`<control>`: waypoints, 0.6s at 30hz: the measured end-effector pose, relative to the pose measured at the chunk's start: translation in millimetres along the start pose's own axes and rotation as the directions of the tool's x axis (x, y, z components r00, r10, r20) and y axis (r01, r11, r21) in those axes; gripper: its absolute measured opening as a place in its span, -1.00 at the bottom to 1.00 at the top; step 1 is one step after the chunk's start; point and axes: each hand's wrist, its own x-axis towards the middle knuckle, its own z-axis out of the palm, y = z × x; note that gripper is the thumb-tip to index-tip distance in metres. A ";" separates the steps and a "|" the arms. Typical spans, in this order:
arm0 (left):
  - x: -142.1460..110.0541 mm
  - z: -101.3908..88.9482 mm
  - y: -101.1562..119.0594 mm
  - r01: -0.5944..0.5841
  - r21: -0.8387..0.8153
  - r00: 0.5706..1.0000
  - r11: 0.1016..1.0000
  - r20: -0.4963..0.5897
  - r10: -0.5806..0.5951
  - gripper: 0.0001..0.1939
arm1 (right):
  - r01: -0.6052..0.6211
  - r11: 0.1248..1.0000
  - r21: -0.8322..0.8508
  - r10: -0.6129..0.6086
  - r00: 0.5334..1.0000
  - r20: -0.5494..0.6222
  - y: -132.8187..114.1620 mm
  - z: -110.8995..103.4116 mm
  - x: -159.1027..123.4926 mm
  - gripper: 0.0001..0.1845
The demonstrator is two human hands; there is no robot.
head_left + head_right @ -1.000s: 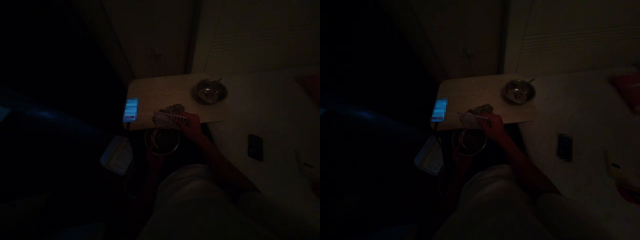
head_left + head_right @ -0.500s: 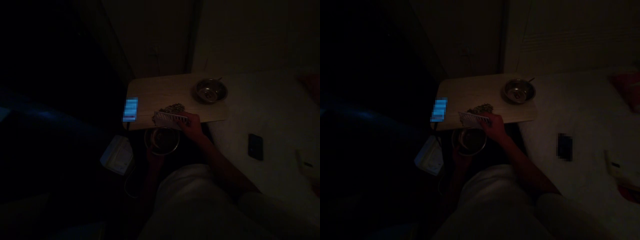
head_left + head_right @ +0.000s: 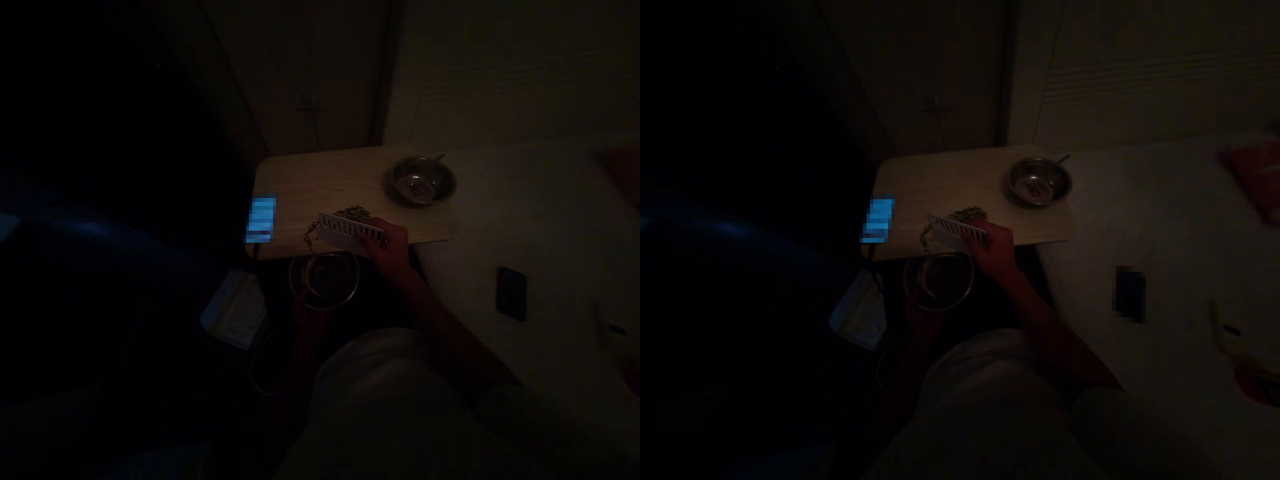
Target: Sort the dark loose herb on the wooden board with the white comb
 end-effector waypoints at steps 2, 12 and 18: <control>-0.2 -0.3 0.3 -0.015 0.017 1.000 1.000 -0.007 0.015 -0.64 | 0.004 1.000 0.002 -0.004 1.000 0.014 -0.2 0.4 -0.1 -0.81; 1.6 -0.9 2.0 0.019 0.022 0.999 1.000 -0.044 -0.018 -0.60 | 0.008 1.000 0.003 -0.009 0.997 0.072 -1.1 2.1 -1.5 -0.80; -3.1 5.9 1.7 0.028 0.000 1.000 1.000 0.001 -0.028 -0.59 | 0.025 1.000 0.016 -0.027 0.996 0.090 -3.9 4.4 -2.2 -0.80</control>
